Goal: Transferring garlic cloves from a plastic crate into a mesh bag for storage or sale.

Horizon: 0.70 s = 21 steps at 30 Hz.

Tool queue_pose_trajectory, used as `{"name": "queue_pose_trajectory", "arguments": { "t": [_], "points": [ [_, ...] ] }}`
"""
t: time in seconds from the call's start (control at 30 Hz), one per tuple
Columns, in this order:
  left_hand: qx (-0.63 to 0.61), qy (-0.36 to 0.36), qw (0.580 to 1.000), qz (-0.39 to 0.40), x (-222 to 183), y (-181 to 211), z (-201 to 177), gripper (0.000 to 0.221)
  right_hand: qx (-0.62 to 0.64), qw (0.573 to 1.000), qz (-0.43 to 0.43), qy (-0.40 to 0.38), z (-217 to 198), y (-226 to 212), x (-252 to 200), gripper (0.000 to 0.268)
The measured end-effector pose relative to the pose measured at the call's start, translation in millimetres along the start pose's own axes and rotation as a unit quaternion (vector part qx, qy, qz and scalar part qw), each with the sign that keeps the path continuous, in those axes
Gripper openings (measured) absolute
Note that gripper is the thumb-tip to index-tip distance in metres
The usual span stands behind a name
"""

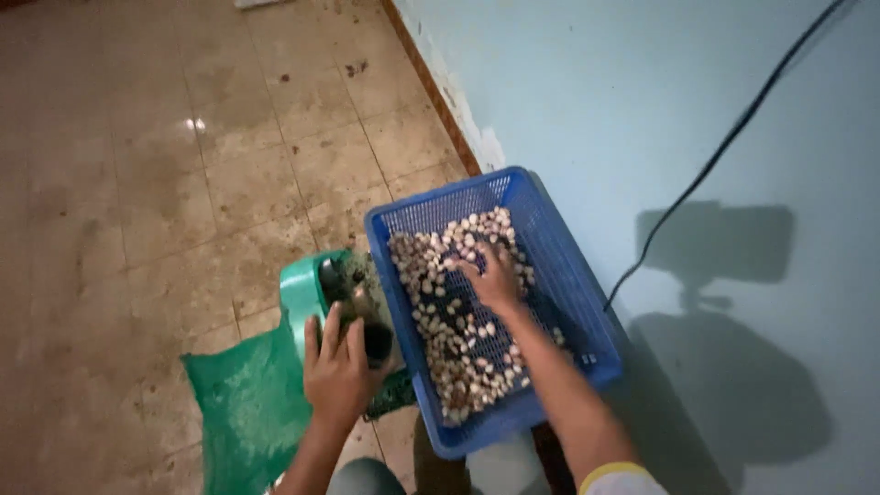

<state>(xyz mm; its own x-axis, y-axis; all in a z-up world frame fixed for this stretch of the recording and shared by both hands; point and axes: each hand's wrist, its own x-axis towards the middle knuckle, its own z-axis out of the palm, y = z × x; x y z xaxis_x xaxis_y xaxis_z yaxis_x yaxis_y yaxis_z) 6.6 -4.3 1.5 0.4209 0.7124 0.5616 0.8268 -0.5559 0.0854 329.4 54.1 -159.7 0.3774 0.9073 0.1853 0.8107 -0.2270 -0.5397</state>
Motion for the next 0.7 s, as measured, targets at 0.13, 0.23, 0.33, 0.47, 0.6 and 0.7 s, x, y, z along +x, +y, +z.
{"name": "queue_pose_trajectory", "arguments": {
  "t": [0.13, 0.23, 0.33, 0.47, 0.6, 0.7],
  "points": [
    [0.022, -0.022, 1.000, 0.002, -2, -2, 2, 0.058, -0.068, 0.995, -0.014, -0.073, 4, 43, 51, 0.088],
    [0.018, -0.010, 1.000, 0.001, -6, -3, 11, 0.061, -0.124, 0.982, -0.046, -0.133, 15, 42, 88, 0.070],
    [0.006, -0.030, 0.999, -0.036, -7, 0, 15, 0.067, -0.169, 0.970, 0.013, -0.173, 46, 49, 108, 0.088],
    [0.020, -0.051, 0.996, -0.065, -5, 1, 16, 0.066, -0.181, 0.977, 0.027, -0.106, 60, 41, 111, 0.091],
    [0.016, -0.034, 0.998, -0.057, -7, 0, 16, 0.061, -0.208, 0.954, 0.077, -0.201, 40, 22, 120, 0.091],
    [0.004, -0.029, 0.998, -0.061, -9, 0, 16, 0.065, -0.264, 0.952, 0.003, -0.156, 45, 39, 109, 0.091]
  ]
}}
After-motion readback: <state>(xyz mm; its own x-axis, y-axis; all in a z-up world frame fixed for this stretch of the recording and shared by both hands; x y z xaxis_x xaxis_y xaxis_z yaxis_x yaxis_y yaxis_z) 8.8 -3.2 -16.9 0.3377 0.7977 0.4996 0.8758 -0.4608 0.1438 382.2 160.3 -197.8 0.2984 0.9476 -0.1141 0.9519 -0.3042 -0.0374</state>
